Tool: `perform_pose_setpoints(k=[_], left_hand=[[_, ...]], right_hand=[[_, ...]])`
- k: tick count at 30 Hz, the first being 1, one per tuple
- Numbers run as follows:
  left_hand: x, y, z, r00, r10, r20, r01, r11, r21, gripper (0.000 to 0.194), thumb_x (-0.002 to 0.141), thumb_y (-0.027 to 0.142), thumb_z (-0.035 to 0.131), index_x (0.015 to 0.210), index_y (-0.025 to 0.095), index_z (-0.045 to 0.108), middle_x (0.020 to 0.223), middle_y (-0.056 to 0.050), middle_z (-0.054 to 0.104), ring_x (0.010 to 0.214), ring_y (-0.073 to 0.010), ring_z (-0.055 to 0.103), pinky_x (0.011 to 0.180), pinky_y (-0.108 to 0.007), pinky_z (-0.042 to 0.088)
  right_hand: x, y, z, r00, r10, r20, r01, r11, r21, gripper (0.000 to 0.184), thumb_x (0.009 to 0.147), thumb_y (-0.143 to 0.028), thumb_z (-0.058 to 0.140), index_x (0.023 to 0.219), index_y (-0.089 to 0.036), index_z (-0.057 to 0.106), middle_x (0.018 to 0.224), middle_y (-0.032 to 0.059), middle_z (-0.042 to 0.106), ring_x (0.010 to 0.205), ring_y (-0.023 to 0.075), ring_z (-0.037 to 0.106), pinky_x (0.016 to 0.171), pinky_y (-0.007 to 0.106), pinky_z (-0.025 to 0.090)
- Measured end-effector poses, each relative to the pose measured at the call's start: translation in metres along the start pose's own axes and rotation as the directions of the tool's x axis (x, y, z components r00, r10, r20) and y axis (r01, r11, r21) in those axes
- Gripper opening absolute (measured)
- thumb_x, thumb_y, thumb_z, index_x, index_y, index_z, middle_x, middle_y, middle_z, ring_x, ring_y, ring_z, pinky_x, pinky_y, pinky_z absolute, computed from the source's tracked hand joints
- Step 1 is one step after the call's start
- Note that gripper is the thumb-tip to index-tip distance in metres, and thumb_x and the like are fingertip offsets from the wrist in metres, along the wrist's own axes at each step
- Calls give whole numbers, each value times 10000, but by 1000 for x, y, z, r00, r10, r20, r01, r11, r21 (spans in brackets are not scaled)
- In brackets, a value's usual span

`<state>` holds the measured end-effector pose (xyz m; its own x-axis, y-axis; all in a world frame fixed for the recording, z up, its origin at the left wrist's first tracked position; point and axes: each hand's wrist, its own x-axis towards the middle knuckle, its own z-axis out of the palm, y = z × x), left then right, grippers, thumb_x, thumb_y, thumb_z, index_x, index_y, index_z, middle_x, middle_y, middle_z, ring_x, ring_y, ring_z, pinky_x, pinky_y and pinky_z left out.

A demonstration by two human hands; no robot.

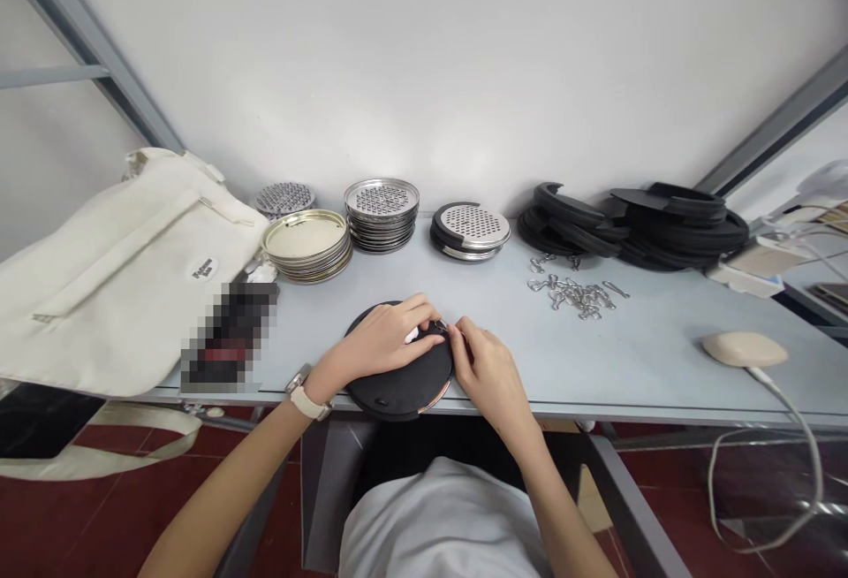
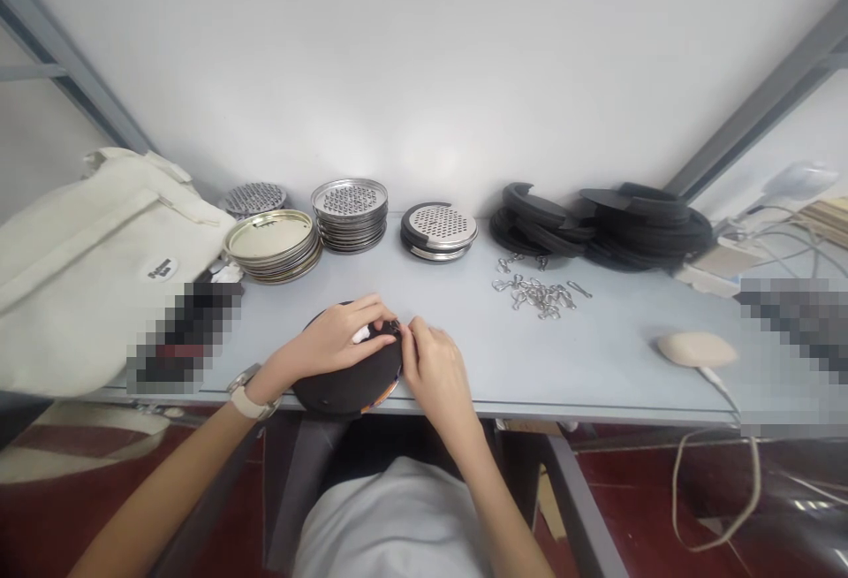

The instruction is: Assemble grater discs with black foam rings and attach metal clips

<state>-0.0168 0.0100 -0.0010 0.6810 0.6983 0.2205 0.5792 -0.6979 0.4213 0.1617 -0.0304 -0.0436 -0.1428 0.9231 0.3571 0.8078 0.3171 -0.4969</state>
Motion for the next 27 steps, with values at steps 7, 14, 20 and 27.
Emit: perform_pose_setpoints(k=[7, 14, 20, 27], left_hand=[[1, -1, 1, 1000, 6, -2, -6, 1000, 6, 193, 940, 359, 445, 977, 200, 547, 899, -15, 541, 754, -141, 543, 708, -262, 421], [0, 0, 0, 1000, 11, -1, -11, 1000, -3, 195, 940, 363, 445, 969, 198, 544, 891, -8, 536, 745, -133, 540, 710, -259, 421], [0, 0, 0, 1000, 21, 0, -21, 1000, 6, 192, 940, 360, 444, 975, 196, 537, 891, -10, 543, 750, -135, 545, 694, -258, 412], [0, 1, 0, 1000, -5, 1, 5, 1000, 7, 174, 924, 358, 471, 974, 201, 525, 889, 0, 536, 749, -136, 541, 688, -256, 413]], right_hand=[[0, -1, -1, 1000, 12, -6, -12, 1000, 27, 278, 985, -316, 304, 736, -221, 383, 601, -10, 490, 574, 158, 480, 565, 246, 306], [0, -1, -1, 1000, 21, -13, -20, 998, 57, 276, 983, -309, 311, 730, -223, 376, 597, -16, 480, 560, 149, 474, 561, 243, 316], [-1, 1, -2, 998, 42, -43, -37, 994, 105, 270, 981, -294, 307, 732, -226, 386, 593, -18, 480, 526, 138, 450, 527, 237, 311], [0, -1, -3, 1000, -3, 11, 2, 999, 39, 263, 981, -282, 317, 738, -222, 397, 603, -13, 488, 562, 149, 458, 555, 243, 308]])
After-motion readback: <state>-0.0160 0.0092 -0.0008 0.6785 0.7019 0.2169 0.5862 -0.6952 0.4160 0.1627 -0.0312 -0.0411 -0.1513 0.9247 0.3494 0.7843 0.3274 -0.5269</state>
